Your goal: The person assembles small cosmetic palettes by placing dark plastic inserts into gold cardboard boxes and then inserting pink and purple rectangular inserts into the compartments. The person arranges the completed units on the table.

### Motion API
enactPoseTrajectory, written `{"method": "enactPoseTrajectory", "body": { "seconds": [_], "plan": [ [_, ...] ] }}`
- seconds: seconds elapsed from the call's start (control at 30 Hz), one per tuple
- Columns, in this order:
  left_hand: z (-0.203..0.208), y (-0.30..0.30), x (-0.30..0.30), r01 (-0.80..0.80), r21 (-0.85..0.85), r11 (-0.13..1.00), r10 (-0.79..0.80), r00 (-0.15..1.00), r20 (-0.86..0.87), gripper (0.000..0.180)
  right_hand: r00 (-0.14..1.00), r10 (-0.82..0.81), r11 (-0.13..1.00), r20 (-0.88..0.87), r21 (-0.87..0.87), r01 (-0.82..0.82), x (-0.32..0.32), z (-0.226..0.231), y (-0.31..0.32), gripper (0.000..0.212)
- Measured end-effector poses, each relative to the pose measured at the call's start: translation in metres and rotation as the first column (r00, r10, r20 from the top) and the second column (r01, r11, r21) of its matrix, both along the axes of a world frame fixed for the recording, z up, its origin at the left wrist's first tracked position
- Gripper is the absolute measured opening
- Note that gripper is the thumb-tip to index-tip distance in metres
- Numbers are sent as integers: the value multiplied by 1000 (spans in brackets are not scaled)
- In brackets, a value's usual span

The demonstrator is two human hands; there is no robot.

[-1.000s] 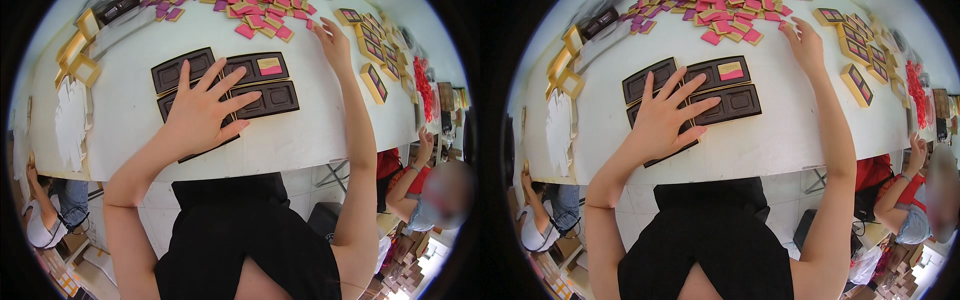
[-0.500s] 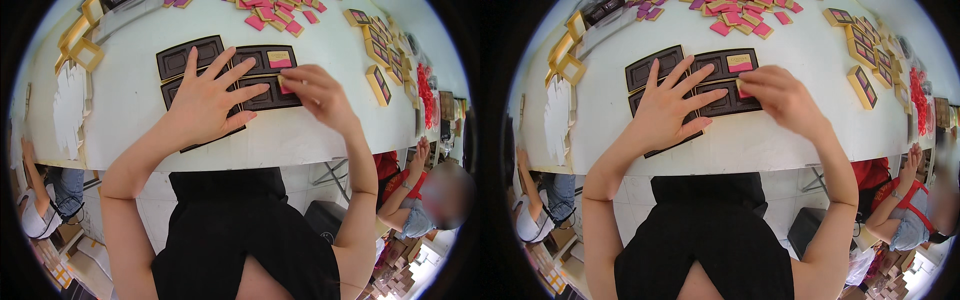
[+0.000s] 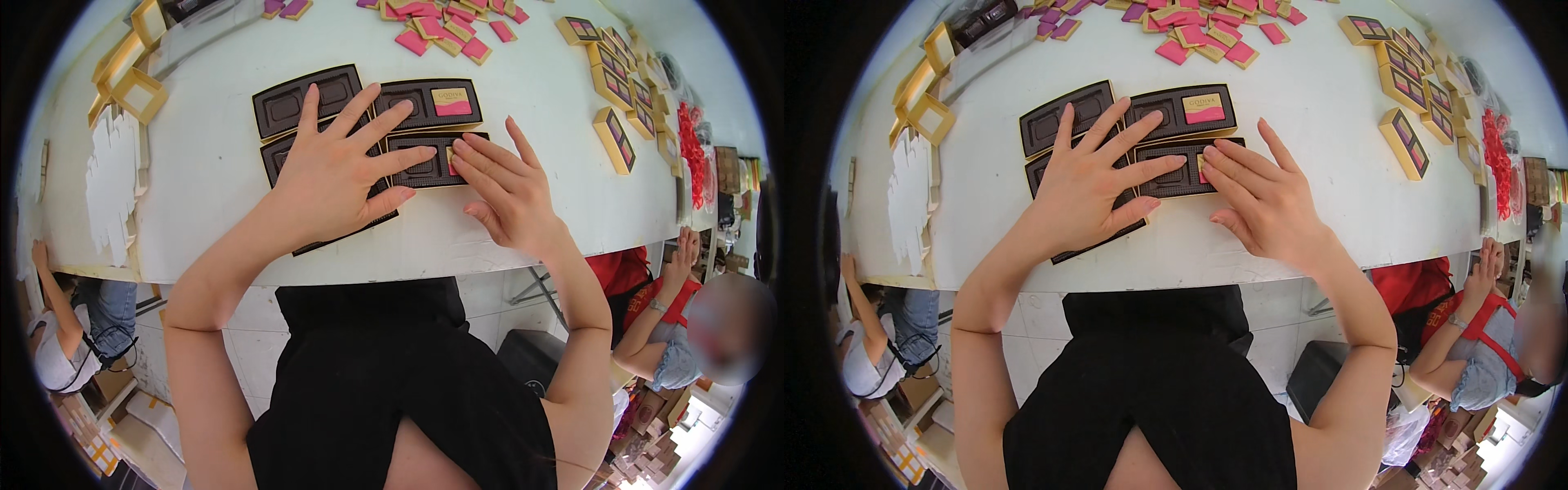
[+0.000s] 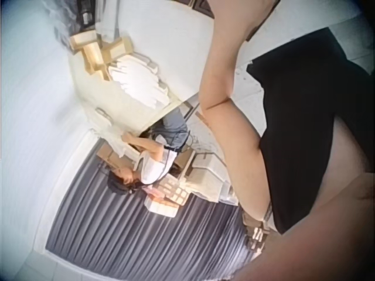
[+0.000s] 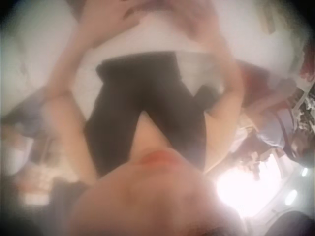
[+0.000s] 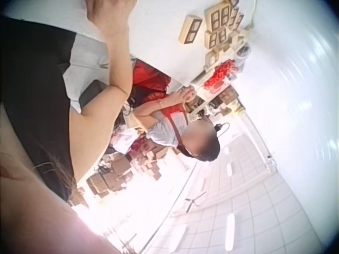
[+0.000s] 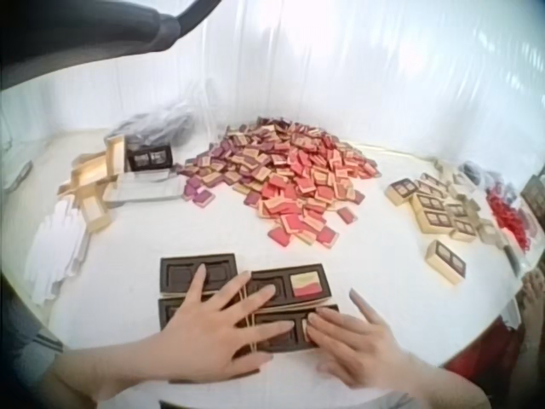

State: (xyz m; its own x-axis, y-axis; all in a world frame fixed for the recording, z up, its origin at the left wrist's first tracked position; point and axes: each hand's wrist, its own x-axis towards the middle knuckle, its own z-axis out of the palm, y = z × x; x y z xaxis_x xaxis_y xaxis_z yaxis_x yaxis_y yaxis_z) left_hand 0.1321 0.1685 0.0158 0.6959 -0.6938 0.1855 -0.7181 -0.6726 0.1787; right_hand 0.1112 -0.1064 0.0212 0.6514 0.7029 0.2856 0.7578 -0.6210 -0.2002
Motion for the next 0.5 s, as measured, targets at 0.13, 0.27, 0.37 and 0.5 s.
{"method": "enactPoseTrajectory", "body": {
  "seconds": [0.13, 0.27, 0.37, 0.5],
  "plan": [
    [0, 0, -1, 6, -5, 1000, -6, 1000, 8, 46, 895, -181, 874, -407, 350, 336, 47, 2, -21, 30],
    [-3, 1, 0, 23, -12, 1000, -23, 1000, 19, 54, 943, -315, 926, 103, 251, 282, 138, -32, -19, 26],
    [6, 12, 3, 1, -152, 988, 0, 1000, 5, 65, 929, -361, 920, 83, 193, 340, 154, -42, -19, 26],
    [12, 57, 7, -138, -220, 966, 126, 990, -67, 98, 822, -411, 723, -395, 409, 558, 164, -35, -29, 24]
  ]
}}
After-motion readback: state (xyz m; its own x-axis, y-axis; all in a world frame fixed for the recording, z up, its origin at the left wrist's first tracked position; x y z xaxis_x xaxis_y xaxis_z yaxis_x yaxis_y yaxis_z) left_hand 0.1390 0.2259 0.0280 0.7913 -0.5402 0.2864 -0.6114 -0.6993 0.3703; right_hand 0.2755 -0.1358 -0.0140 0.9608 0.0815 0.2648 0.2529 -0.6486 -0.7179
